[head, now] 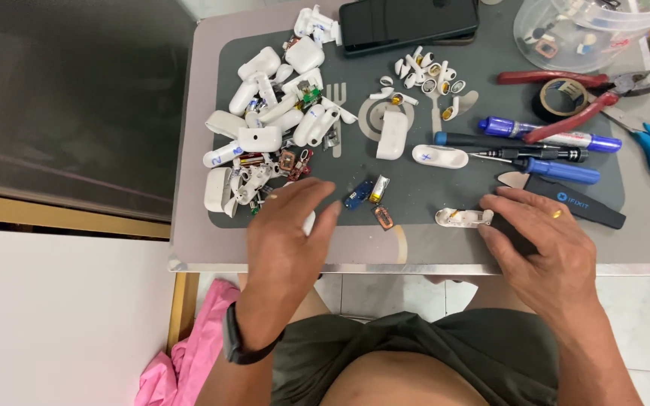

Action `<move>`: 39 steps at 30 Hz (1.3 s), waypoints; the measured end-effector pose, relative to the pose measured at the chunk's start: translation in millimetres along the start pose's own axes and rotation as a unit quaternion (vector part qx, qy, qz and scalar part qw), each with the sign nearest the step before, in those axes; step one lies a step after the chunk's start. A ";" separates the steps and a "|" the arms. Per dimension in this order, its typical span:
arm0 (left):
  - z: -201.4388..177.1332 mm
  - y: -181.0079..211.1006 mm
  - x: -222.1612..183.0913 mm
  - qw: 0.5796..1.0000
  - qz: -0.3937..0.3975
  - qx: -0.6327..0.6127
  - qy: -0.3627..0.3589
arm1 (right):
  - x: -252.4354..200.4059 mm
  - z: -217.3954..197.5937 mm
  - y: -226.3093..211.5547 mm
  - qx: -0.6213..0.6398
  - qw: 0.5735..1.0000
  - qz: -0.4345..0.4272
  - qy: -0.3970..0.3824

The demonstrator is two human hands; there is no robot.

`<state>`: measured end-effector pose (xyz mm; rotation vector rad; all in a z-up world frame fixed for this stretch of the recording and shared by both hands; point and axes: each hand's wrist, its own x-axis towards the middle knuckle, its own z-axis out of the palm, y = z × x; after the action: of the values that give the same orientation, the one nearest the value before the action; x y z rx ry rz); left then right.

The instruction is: Disassembling and reassembling an electronic earbud charging case using a precision screwdriver and other hand tools

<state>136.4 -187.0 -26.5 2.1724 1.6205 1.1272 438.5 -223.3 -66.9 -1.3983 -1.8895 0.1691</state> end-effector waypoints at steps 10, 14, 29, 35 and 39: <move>55.6 18.5 18.7 0.985 0.091 0.135 -0.059 | 1.8 3.0 2.4 -0.010 1.000 -0.007 0.018; 68.6 3.1 17.0 0.996 0.042 0.054 -0.051 | -1.1 4.6 8.2 -0.041 0.999 0.017 -0.020; 51.4 49.3 36.6 0.843 -0.387 -0.363 -0.094 | 1.9 2.6 9.8 0.005 1.000 -0.016 0.012; 49.0 66.7 39.2 0.818 -0.413 -0.382 -0.117 | 2.3 2.1 10.3 0.019 0.999 -0.036 0.023; 56.9 67.7 35.9 0.817 -0.413 -0.390 -0.097 | 2.6 1.0 11.2 0.018 0.999 -0.036 0.020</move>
<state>228.0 -165.3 -10.8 0.8676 1.3867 0.9620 446.1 -216.3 -72.1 -1.2983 -1.8914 0.1387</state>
